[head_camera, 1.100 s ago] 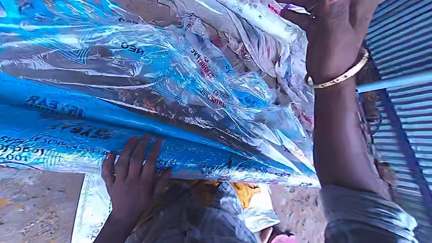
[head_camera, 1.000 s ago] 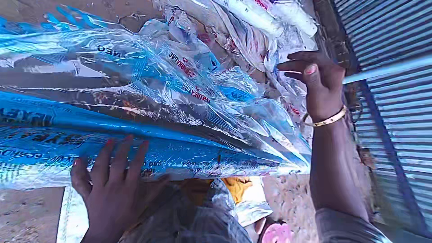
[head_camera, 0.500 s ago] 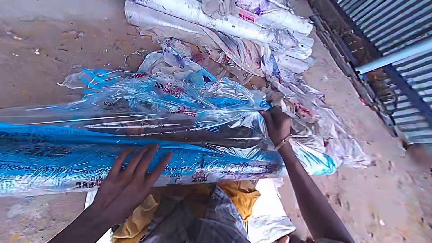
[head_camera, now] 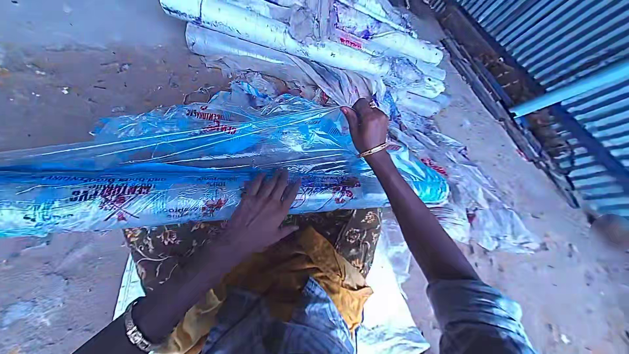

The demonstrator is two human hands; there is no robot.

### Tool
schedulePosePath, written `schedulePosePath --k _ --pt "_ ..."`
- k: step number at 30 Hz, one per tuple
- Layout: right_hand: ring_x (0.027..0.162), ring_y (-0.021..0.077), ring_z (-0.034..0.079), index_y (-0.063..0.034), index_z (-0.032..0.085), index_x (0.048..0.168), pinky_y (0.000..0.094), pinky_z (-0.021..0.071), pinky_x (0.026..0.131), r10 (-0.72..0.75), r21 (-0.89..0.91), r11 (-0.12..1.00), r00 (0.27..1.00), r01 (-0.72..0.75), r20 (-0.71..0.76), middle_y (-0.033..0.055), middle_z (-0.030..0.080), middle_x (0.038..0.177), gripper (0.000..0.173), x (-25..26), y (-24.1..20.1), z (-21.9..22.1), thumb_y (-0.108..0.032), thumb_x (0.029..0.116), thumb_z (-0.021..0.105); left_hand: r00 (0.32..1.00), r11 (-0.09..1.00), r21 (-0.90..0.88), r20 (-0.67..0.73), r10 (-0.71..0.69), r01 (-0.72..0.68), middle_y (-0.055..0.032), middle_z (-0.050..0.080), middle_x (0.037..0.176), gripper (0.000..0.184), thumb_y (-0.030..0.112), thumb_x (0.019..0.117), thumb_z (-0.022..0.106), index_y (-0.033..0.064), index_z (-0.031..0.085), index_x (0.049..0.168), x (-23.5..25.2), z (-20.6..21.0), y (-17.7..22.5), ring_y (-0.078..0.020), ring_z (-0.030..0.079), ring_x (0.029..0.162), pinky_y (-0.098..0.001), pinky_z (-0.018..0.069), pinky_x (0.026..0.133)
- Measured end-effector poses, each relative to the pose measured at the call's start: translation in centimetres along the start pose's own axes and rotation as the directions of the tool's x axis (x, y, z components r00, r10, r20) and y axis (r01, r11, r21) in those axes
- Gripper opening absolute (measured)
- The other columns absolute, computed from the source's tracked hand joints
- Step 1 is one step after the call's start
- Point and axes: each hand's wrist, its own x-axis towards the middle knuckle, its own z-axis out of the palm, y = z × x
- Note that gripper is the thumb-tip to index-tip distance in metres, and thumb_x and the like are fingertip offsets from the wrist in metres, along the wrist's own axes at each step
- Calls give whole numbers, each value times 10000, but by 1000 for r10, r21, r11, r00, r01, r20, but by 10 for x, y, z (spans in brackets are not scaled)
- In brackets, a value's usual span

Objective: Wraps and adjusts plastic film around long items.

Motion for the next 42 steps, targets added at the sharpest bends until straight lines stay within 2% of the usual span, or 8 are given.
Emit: schedulePosePath --k 5,9,13,29,33,35,39,42 --pt "589 408 656 74 639 818 507 490 524 -44 -98 994 999 47 24 219 612 648 431 3 0 -4 -285 1042 557 931 985 -100 350 -100 143 -262 121 1687 1082 450 816 827 41 233 1622 91 23 55 -414 135 1567 -651 160 1198" --pt "577 399 671 62 664 830 495 497 499 -66 -173 982 997 72 36 208 627 639 406 1 3 5 -269 1038 557 997 992 98 -14 -76 77 -280 473 1522 719 192 775 859 -32 571 1394 78 56 62 -430 508 1381 -600 454 1013" --pt "728 451 716 90 701 981 563 557 631 -18 -118 992 959 53 284 258 694 788 383 -7 4 26 -249 1051 537 951 975 212 -308 2 67 -179 644 1374 502 -90 854 658 31 643 1341 39 71 76 -342 643 1243 -542 487 968" --pt "850 429 720 57 680 1074 536 539 725 -130 -131 975 936 181 328 240 705 896 480 88 7 41 -360 1083 441 949 948 319 -303 90 12 -87 593 1456 412 -8 974 516 73 609 1367 10 82 91 -209 587 1269 -422 414 943" --pt "761 430 716 74 685 978 530 533 632 -203 -122 966 962 228 184 247 692 827 443 94 0 28 -314 1067 490 943 987 93 -320 -92 128 -199 709 1147 500 268 808 772 30 703 1242 39 49 87 -345 708 1002 -511 510 854" --pt "711 418 706 71 681 942 513 521 596 -227 -154 958 967 243 116 239 678 782 440 94 2 17 -309 1067 500 964 981 25 -195 -183 192 -324 609 1322 874 358 651 921 -8 607 1380 49 42 74 -460 637 1183 -631 453 973" --pt "628 393 682 65 659 857 487 496 531 -262 -169 949 964 265 41 222 647 710 436 78 12 -2 -298 1058 525 984 948 272 -109 -138 163 -350 583 1349 677 -143 816 690 52 562 1451 52 66 49 -493 609 1236 -600 491 961" --pt "569 382 659 56 640 808 475 479 485 -293 -183 939 956 291 18 210 617 658 438 65 13 -14 -289 1055 533 987 955 256 -91 -134 153 -373 594 1307 603 -170 861 614 19 570 1432 55 68 39 -506 617 1209 -603 479 969"
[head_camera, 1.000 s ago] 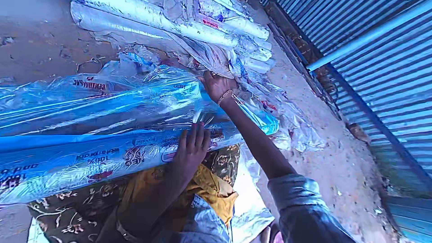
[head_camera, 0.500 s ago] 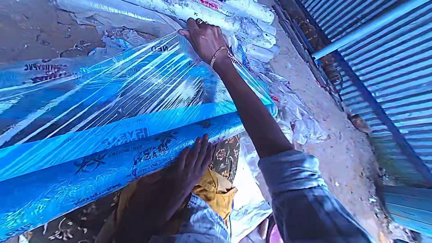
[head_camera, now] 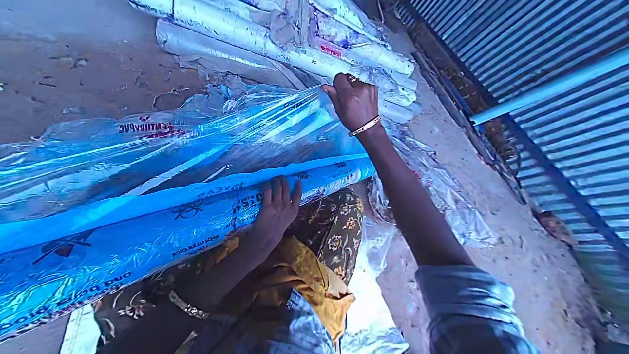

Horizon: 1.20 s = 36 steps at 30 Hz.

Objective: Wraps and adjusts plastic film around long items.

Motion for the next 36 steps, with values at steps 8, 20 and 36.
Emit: schedulePosePath --k 8,20,36 --pt "534 342 614 41 610 792 423 416 462 -157 -132 982 976 138 -148 193 572 635 475 42 -13 -57 -338 1064 522 971 992 -85 -227 70 -92 -300 651 1244 573 -89 831 687 82 631 1375 -16 -41 4 -434 670 1143 -547 520 919" --pt "685 478 673 93 605 870 578 489 585 105 -23 994 960 -102 260 281 632 744 504 -28 11 -44 -336 1087 456 931 958 -50 -257 260 -281 -258 656 1285 426 -27 949 566 87 631 1354 -60 -31 31 -365 668 1178 -448 531 926" --pt "778 448 722 68 712 1032 562 548 678 133 68 982 902 -176 412 243 714 826 444 -69 1 48 -312 1069 487 985 989 -75 -123 121 -131 -264 585 1412 620 7 788 774 -51 584 1375 -49 -15 80 -423 597 1280 -540 492 976"
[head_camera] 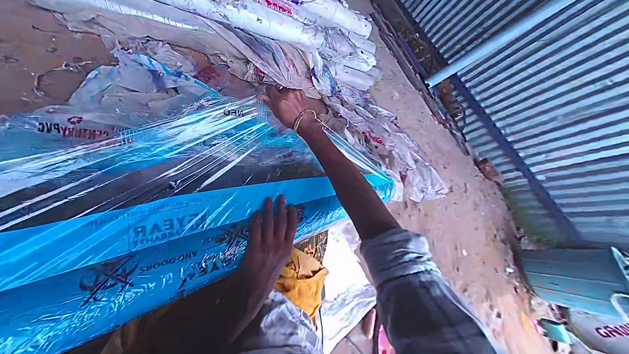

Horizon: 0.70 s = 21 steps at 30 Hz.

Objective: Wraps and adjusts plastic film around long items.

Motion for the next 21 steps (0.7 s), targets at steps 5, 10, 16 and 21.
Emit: schedulePosePath --k 5,10,16,21 --pt "922 424 721 35 689 1169 540 535 792 -3 0 1000 990 3 139 234 725 959 496 36 4 -7 -372 1091 417 998 997 -63 -39 39 -41 -289 627 1335 731 186 735 855 -71 589 1366 -7 1 -10 -448 641 1199 -546 502 971" --pt "1110 417 672 25 637 1265 562 485 933 23 25 999 940 -34 341 248 700 1130 557 67 13 -2 -438 1099 373 991 997 -5 -102 82 -83 -242 657 1314 447 4 915 602 -22 615 1361 -13 4 -6 -390 668 1161 -476 499 958" --pt "790 42 578 6 623 953 231 484 758 -45 820 446 907 -358 420 17 597 847 379 67 41 -3 -188 1119 343 982 989 75 -129 138 -129 -193 640 1354 426 11 952 528 18 605 1370 -17 8 -6 -330 630 1209 -426 452 975" --pt "854 207 692 -57 550 1311 393 562 770 526 798 242 765 -553 371 94 699 985 686 0 152 -69 -487 1100 60 974 990 82 -188 126 -113 -173 658 1339 389 32 968 512 25 627 1340 -22 11 -6 -317 639 1189 -413 455 963"
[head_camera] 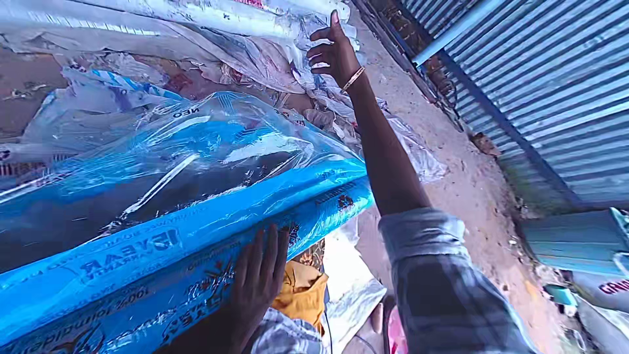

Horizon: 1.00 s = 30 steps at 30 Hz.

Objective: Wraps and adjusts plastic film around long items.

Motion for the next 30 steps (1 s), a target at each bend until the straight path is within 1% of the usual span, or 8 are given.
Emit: schedulePosePath --k 4,9,14,19,22,26,28,30 --pt "823 168 663 -20 582 1287 349 529 740 236 -70 947 825 -315 -514 113 691 1035 666 -89 70 -124 -532 1107 198 1000 999 -36 -23 7 -8 -191 673 1299 384 92 980 513 16 627 1339 -2 -2 -6 -342 653 1162 -410 473 961" --pt "811 192 619 74 618 1197 373 501 750 477 142 836 575 -530 -664 198 673 1046 700 -236 158 -135 -504 1117 232 997 994 -104 58 44 -37 -229 679 1275 422 279 981 577 5 665 1289 -1 -12 -5 -361 678 1123 -436 497 939" --pt "658 93 509 77 623 906 291 448 676 381 163 902 559 -400 -737 62 538 736 471 -288 198 -53 -292 1116 418 973 981 -172 194 123 -90 -281 628 1346 579 446 985 539 -30 656 1292 -3 -25 -7 -407 618 1245 -530 434 1034" --pt "698 271 559 71 586 778 508 447 731 317 145 908 420 -393 -851 151 543 692 584 -292 185 -38 -320 1129 330 930 938 -346 346 119 9 -271 667 1292 474 296 979 607 -92 680 1241 26 -56 -24 -456 660 1172 -539 513 990" --pt "516 132 443 -75 448 628 374 391 570 232 128 950 370 -286 -900 -3 398 540 570 -309 162 -40 -346 1116 332 957 925 -312 118 266 -219 -163 769 1078 295 248 980 604 5 772 983 78 -79 -32 -304 726 1011 -333 541 882" --pt "419 -37 379 -194 385 621 176 348 455 88 91 996 265 -1 -960 -135 359 485 496 -343 122 -50 -273 1108 336 866 799 -333 -190 463 -501 -85 781 1052 287 262 1027 552 80 750 927 184 -86 12 -245 711 1079 -313 498 985" --pt "438 -62 403 -195 403 640 152 365 470 37 42 999 230 21 -973 -148 376 502 470 -361 101 -51 -239 1104 348 828 700 -448 -220 516 -556 -109 771 1096 315 299 991 575 54 771 1016 230 -74 61 -281 717 1111 -395 522 1008" --pt "450 -72 416 -180 433 635 147 370 479 -9 -4 1000 200 23 -980 -147 390 509 467 -373 88 -50 -228 1095 364 791 627 -604 -9 611 -492 -184 700 1250 499 424 1000 581 13 691 1261 263 -69 109 -353 635 1248 -537 414 1124"
